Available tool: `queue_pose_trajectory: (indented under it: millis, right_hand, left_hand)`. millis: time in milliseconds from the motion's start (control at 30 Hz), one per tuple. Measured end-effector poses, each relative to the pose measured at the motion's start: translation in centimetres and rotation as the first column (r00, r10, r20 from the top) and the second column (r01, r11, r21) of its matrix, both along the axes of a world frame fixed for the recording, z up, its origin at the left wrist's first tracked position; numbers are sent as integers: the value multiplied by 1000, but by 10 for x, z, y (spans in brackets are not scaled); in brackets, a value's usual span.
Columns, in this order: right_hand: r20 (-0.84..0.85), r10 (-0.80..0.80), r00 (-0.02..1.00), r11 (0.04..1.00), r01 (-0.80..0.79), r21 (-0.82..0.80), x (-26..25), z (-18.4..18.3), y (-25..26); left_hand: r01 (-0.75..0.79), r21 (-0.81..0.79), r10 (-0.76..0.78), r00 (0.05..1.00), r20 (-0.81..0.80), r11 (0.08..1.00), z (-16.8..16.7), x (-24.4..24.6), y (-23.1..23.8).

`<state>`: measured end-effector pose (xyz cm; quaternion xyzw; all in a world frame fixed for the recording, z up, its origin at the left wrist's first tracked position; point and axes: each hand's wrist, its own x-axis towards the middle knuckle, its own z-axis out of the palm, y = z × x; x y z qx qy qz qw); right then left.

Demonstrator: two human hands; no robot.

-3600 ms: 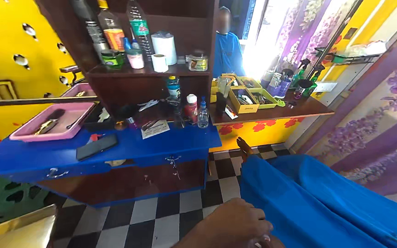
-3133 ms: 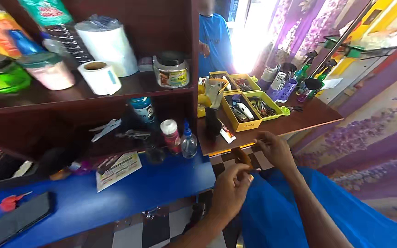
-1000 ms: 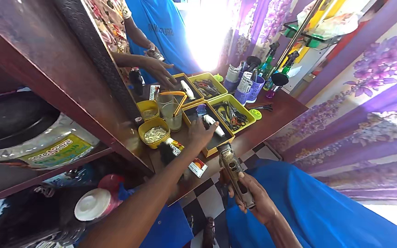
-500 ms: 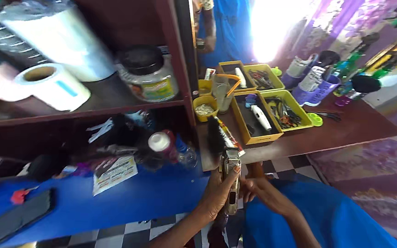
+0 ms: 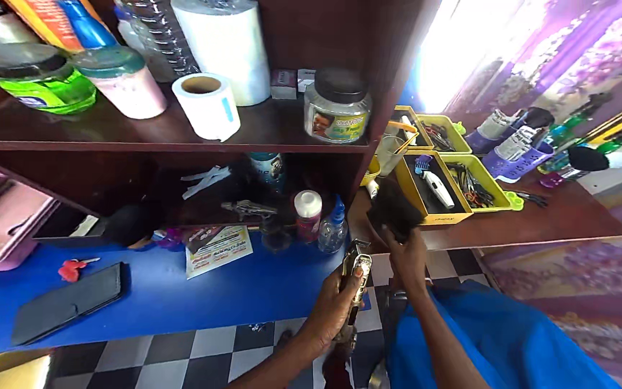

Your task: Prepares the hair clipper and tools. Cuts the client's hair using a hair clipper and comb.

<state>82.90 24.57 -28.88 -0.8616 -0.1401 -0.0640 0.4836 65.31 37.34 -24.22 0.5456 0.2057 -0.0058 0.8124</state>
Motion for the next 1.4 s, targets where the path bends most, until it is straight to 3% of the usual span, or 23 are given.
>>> queue_pose_trajectory:
  millis: [67, 133, 233, 300, 367, 433, 500, 567, 633, 700, 800, 933, 1033, 1100, 1200, 1300, 1400]
  right_hand:
    - [-57, -23, 998, 990, 30, 139, -27, 15, -32]
    - [-165, -28, 986, 919, 91, 384, -55, 25, -62]
    - [-325, 7, 946, 575, 262, 775, -94, 29, -92]
    - [-385, 3, 923, 340, 362, 868, -116, 30, -103]
    - [-423, 1, 906, 215, 413, 885, -133, 32, -110]
    - [-457, -51, 888, 270, 453, 850, -150, 30, -118]
    - [-481, -119, 869, 430, 482, 764, -161, 34, -124]
    - [-476, -164, 864, 503, 488, 713, -171, 45, -124]
    - [-429, -194, 882, 532, 462, 709, -177, 58, -121]
    - [-320, -226, 920, 673, 385, 632, -177, 69, -119]
    - [-10, -214, 977, 948, 210, 238, -167, 87, -115]
    - [139, 22, 990, 1000, -20, -16, -150, 103, -99]
    - [187, 56, 981, 889, 36, -456, -135, 100, -95]
    - [228, 27, 973, 862, 93, -498, -128, 102, -93]
    - [140, 82, 987, 868, -1, -497, -121, 96, -92]
    - [176, -23, 984, 835, 116, -538, -118, 95, -93]
    - [165, -44, 985, 974, 80, -214, -128, 89, -87]
  left_hand:
    - [42, 1, -42, 999, 11, 999, -5, -7, 6]
    - [76, -11, -75, 997, 29, 997, -10, -11, 11]
    - [107, -5, -107, 994, 36, 994, -18, -16, 14]
    - [138, -4, -138, 990, 34, 990, -23, -16, 13]
    - [176, -10, -176, 984, 30, 984, -27, -17, 13]
    - [231, -16, -230, 973, 32, 973, -30, -20, 12]
    - [283, 32, -284, 958, 36, 959, -33, -21, 12]
    - [315, 249, -326, 945, 1, 916, -39, -23, 12]
    - [312, 597, -354, 934, -51, 739, -40, -27, 13]
    - [138, 867, -323, 946, 28, 479, -46, -29, 12]
    - [-112, 972, -368, 912, 183, 205, -57, -25, 20]
    - [-197, 979, -431, 881, 197, 45, -59, -16, 28]
    - [-212, 976, -432, 885, 175, -40, -60, -13, 33]
    - [-194, 980, -426, 892, 153, -53, -62, -14, 34]
    - [-150, 988, -402, 907, 125, -31, -63, -13, 37]
    - [-14, 992, -357, 932, 58, 124, -68, -14, 35]
    - [242, 902, -324, 938, -123, 357, -58, -12, 34]
